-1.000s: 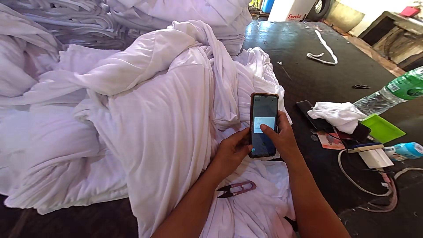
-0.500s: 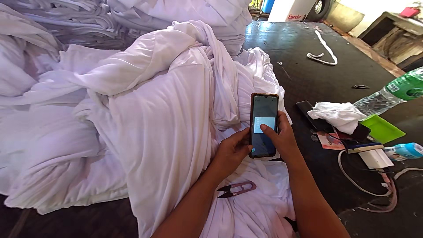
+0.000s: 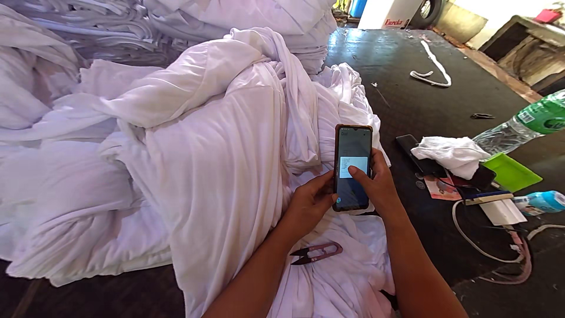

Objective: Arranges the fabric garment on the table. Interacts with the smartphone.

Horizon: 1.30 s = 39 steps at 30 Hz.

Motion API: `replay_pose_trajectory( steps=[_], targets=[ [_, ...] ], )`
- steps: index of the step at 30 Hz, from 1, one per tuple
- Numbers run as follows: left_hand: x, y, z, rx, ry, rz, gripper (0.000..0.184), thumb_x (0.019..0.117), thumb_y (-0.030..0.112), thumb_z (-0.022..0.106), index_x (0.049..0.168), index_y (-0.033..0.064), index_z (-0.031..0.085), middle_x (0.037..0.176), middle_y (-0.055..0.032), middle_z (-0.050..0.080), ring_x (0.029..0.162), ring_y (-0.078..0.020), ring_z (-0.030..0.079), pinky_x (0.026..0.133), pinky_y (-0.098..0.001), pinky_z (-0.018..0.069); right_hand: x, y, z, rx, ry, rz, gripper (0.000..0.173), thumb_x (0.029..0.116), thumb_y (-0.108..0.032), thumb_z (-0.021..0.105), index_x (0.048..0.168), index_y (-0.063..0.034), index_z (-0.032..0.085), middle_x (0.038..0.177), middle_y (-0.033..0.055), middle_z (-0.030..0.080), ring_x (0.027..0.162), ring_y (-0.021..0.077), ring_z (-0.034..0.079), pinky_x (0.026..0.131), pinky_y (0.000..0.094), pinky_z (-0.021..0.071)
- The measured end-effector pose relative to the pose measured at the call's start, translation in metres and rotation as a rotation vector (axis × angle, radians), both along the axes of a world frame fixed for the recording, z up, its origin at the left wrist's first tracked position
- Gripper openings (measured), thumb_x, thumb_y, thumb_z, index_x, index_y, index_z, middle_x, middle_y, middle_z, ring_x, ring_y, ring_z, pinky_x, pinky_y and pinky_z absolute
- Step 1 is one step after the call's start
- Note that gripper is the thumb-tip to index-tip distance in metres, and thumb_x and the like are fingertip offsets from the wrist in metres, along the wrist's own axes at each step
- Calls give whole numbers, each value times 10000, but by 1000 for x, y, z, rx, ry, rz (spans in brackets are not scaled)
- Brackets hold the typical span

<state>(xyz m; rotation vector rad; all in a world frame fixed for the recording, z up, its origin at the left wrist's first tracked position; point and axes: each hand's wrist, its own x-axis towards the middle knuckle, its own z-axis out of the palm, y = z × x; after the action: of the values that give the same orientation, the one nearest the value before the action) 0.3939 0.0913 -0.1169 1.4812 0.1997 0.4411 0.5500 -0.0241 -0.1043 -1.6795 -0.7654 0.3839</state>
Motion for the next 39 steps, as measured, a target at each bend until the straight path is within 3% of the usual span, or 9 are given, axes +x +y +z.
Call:
replay_pose_trajectory(
  steps=[39],
  targets=[
    [0,0,1,-10,11,-6,488,977,-18,588,1444,-95,471,1265,-159,661,1063,-89,679,956,-217,542,0,0,-1,-7,-15,-2,627,928,-252,660,1440,-18,384,1177,52,630,1012,6,652,866,182,549]
  ],
)
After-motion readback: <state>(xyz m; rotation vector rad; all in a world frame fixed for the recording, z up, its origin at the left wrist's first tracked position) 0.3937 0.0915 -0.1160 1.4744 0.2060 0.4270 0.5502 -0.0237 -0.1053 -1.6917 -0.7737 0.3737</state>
